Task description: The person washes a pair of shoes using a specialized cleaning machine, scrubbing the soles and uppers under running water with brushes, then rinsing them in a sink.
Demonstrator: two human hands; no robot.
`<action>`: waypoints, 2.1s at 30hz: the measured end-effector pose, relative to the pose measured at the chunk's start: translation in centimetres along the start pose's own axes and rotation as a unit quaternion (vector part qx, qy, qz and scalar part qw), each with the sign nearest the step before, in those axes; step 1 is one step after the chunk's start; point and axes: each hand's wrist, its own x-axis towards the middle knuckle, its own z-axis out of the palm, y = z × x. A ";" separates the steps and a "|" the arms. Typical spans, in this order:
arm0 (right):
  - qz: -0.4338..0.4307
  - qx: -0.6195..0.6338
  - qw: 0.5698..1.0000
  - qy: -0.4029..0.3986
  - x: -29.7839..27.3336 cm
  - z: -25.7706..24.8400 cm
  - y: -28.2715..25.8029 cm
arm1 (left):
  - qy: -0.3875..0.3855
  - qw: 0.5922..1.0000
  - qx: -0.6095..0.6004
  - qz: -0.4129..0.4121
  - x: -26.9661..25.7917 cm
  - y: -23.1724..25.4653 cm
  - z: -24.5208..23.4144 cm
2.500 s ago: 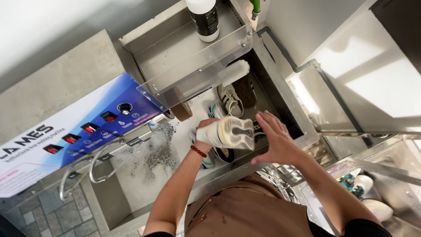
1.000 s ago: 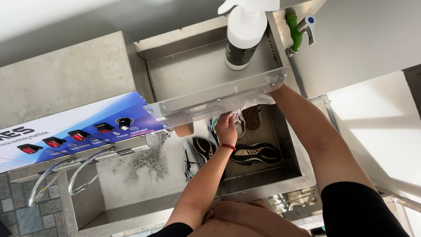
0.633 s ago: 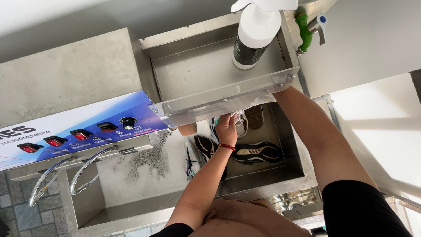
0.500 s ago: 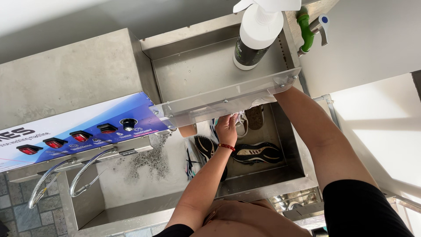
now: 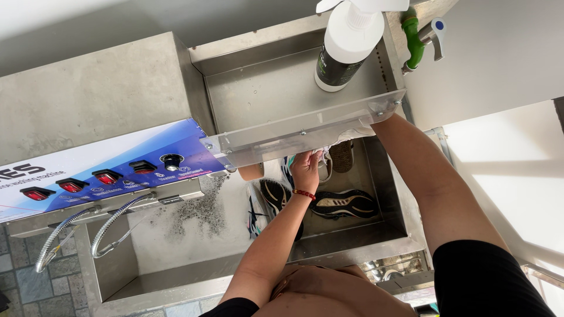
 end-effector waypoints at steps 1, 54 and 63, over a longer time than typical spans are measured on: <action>0.000 -0.001 1.000 0.000 -0.1 -0.2 0.0 | 0.001 1.000 -0.001 0.000 -0.1 0.2 0.2; -0.016 -0.020 1.000 0.008 -2.1 0.8 0.8 | -0.058 0.673 -0.682 -0.278 0.9 -1.1 3.2; -0.006 -0.026 1.000 -0.010 -3.2 -0.2 1.5 | -0.062 0.644 -0.701 -0.300 1.9 0.2 4.9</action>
